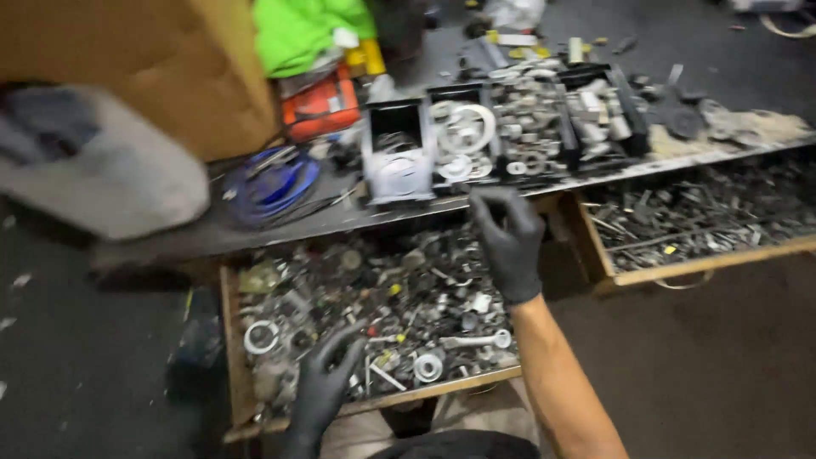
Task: The person is sorting through a large drawer filled with various mechanical components, including bolts, nuts, washers, and gears, to identify or organize specific parts.
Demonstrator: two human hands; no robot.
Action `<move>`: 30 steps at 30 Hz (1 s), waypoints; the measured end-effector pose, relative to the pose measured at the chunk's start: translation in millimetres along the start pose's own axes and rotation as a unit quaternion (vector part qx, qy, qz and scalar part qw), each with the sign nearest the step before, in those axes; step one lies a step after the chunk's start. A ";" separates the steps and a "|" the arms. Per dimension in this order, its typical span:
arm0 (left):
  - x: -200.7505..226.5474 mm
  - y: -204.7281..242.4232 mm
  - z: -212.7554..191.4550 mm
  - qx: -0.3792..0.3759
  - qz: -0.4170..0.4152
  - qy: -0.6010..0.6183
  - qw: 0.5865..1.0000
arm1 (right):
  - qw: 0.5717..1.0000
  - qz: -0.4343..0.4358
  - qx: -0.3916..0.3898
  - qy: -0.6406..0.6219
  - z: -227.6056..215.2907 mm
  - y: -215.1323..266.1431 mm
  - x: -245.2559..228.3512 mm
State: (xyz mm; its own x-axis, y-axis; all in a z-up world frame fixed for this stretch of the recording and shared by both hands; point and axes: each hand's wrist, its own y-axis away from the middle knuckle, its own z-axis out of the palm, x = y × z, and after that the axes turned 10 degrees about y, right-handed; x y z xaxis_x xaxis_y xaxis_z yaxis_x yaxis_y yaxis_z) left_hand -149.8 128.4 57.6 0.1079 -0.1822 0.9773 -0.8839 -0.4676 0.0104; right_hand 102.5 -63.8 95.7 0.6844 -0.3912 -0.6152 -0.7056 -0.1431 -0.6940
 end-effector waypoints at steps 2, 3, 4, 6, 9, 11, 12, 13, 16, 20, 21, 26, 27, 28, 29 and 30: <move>29.2 -4.1 0.8 0.008 -0.028 0.025 0.999 | 0.997 -0.068 0.026 0.019 20.6 -21.9 -12.9; 30.3 -8.2 -0.5 0.015 -0.029 0.027 0.999 | 0.997 -0.072 0.022 0.015 37.2 -36.1 -9.8; 30.4 -9.6 -0.9 -0.016 0.028 0.031 0.999 | 0.994 -0.103 -0.009 0.048 51.9 -46.1 -5.7; 30.7 -10.3 -3.4 -0.044 0.079 0.036 0.995 | 0.987 -0.132 -0.048 0.079 67.2 -57.7 2.5; 22.1 -7.0 -15.9 -0.061 0.083 0.040 0.994 | 0.981 -0.157 -0.097 0.056 55.8 -49.5 -8.0; 3.4 -2.0 -28.1 0.030 0.011 0.003 0.999 | 0.995 -0.053 -0.080 -0.025 27.6 -31.2 -41.9; -9.2 3.4 -35.3 0.042 0.001 0.002 0.999 | 0.994 -0.052 -0.092 -0.035 28.4 -7.8 -35.0; -20.8 9.2 -41.9 0.047 -0.015 -0.103 0.993 | 0.996 -0.009 -0.082 -0.043 27.7 14.5 -27.9; -82.1 16.4 -44.5 0.032 -0.044 -0.281 0.958 | 0.991 0.050 -0.120 -0.040 35.9 62.2 -33.4; -99.7 43.0 -12.3 0.031 -0.002 -0.469 0.882 | 0.932 0.045 -0.358 -0.035 69.4 105.1 -72.5; -103.2 46.5 -8.2 0.033 -0.007 -0.468 0.883 | 0.930 0.043 -0.362 -0.036 85.2 113.0 -71.0; -113.4 69.6 2.9 0.042 0.059 -0.407 0.911 | 0.891 -0.164 -0.409 -0.113 170.1 158.9 -115.6; -126.2 77.1 -0.2 0.049 0.048 -0.409 0.910 | 0.886 -0.166 -0.416 -0.122 187.5 169.9 -132.0; -138.9 81.9 0.2 0.004 0.026 -0.414 0.910 | 0.849 -0.239 -0.446 -0.152 202.7 179.0 -144.7; -151.0 86.4 0.9 -0.041 0.005 -0.417 0.908 | 0.805 -0.310 -0.472 -0.181 217.3 187.8 -157.6; -138.2 93.1 -11.7 -0.035 -0.002 -0.418 0.908 | 0.801 -0.313 -0.475 -0.188 228.8 204.0 -153.5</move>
State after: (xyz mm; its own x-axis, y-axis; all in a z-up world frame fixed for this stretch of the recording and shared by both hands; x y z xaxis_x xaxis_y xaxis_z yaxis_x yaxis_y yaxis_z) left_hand -252.3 120.1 -74.1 0.3933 -0.7869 0.4755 -0.9061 -0.4194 0.0555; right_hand -104.6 175.0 -37.0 0.8396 0.3027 -0.4510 0.0982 -0.9012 -0.4222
